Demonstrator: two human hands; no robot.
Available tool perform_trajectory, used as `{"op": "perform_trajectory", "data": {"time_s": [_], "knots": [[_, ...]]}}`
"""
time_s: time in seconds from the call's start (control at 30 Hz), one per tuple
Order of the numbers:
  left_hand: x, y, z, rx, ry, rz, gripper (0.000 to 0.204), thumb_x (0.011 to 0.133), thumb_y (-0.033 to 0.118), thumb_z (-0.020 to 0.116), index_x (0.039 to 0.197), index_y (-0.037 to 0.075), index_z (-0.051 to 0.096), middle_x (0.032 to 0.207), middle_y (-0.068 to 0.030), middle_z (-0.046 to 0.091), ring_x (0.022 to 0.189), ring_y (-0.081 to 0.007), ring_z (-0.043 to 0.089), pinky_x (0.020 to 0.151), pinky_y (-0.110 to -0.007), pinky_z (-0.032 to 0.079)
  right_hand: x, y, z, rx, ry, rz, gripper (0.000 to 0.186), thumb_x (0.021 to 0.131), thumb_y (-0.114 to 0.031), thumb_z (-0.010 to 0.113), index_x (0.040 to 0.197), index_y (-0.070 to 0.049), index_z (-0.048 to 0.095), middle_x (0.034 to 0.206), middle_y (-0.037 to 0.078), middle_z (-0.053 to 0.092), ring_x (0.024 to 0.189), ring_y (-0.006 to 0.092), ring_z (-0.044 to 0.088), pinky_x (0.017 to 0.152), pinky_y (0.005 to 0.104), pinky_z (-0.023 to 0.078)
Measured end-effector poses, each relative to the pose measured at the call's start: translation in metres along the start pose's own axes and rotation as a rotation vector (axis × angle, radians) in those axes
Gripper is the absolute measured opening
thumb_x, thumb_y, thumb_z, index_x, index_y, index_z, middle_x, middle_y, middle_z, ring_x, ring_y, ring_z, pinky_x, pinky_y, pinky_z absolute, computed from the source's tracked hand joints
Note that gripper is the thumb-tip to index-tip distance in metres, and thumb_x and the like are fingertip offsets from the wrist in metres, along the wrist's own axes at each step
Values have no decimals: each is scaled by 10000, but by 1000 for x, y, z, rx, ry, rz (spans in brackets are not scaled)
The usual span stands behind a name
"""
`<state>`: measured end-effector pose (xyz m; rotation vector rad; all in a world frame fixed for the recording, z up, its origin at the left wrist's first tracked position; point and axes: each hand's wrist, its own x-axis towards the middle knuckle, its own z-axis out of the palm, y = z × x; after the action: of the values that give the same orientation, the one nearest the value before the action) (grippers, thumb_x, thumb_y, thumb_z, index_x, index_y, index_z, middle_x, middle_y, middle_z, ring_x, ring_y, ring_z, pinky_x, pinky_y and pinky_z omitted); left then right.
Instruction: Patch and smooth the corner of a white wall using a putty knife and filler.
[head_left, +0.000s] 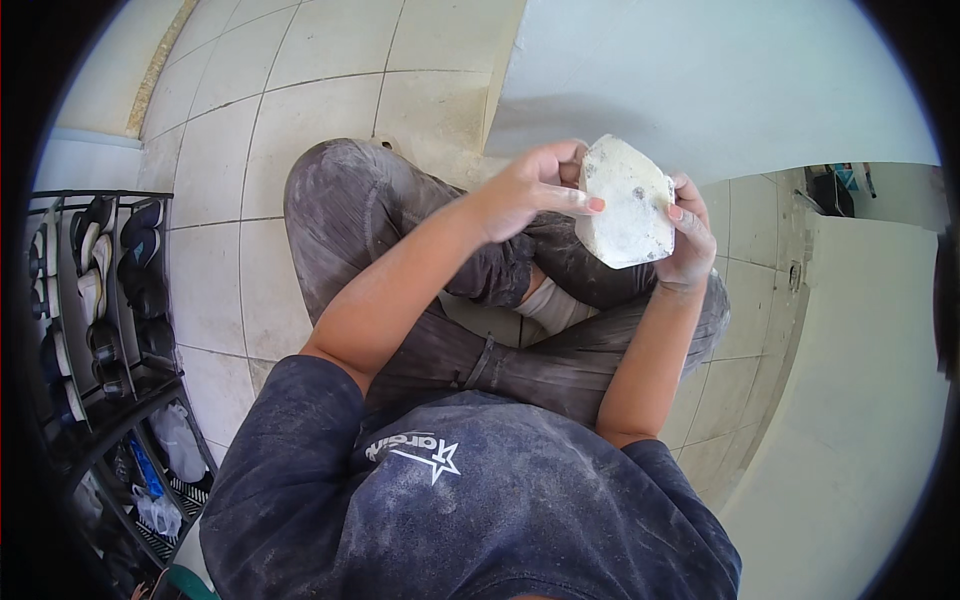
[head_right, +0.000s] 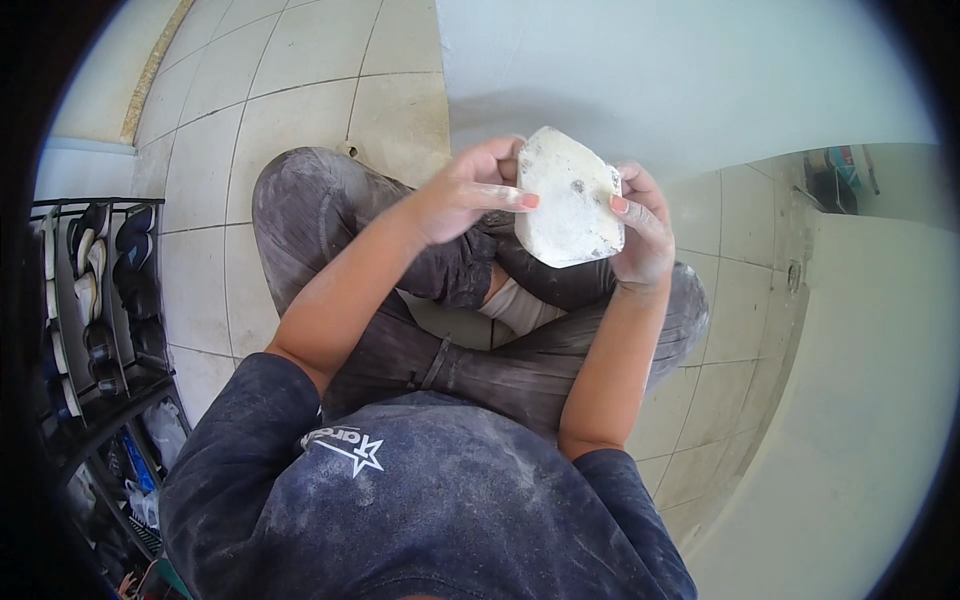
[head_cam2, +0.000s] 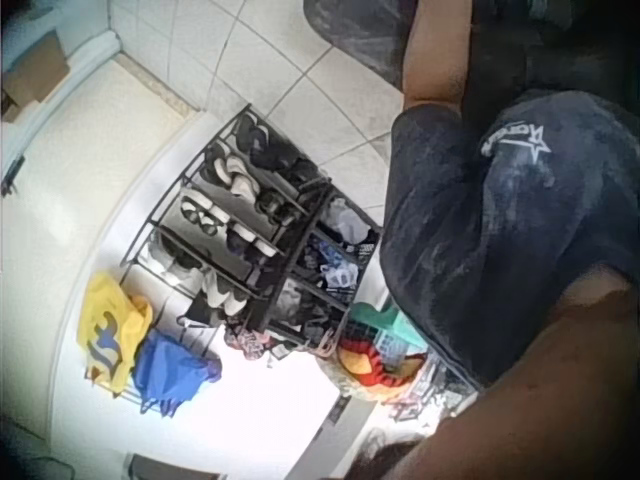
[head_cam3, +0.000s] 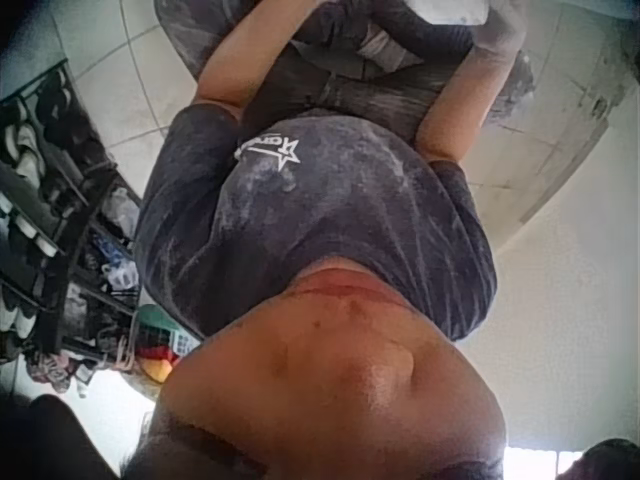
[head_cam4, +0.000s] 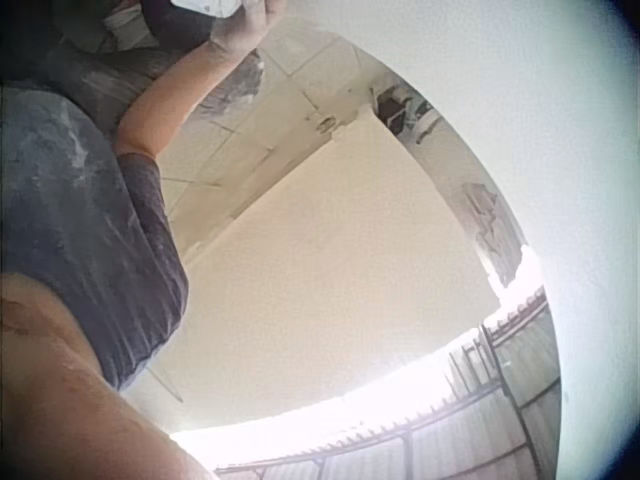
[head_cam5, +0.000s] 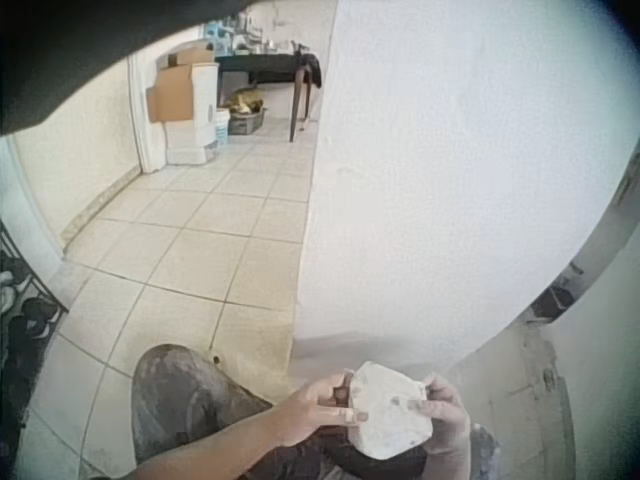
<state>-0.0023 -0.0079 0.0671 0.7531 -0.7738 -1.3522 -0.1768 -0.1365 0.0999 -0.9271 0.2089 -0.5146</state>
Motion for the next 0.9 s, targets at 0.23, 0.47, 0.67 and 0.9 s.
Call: {"op": "perform_trajectory", "data": {"time_s": [0.23,0.47,0.67,0.9], "knots": [[-4,-71,42,83,-68,-281,471,803,188,686,1190,27,472,1039,-58,577,924,-128,551,757,-287,468,-28,-34,-18,-918,210,606,206,803,-164,662,917,-18,574,834,19,600,776,87,536,708,222,411],[9,-68,27,63,105,-325,432,774,212,722,1096,-14,542,933,-69,611,839,-116,571,715,-249,458,-39,-44,-17,-884,266,478,278,789,-136,675,1000,28,600,818,17,611,756,82,535,692,227,415],[5,-62,33,-23,110,-313,371,786,144,710,1089,-12,564,960,-72,632,891,-111,590,801,-262,456,-35,-40,-13,-946,288,468,323,782,-119,678,1044,53,600,846,45,626,770,98,559,714,241,440],[10,-64,32,49,142,-383,388,769,153,728,1081,-15,568,948,-66,630,864,-104,587,794,-252,448,-37,-43,-18,-857,323,438,309,761,-110,699,1025,30,620,782,25,617,726,85,539,680,226,427]]}}
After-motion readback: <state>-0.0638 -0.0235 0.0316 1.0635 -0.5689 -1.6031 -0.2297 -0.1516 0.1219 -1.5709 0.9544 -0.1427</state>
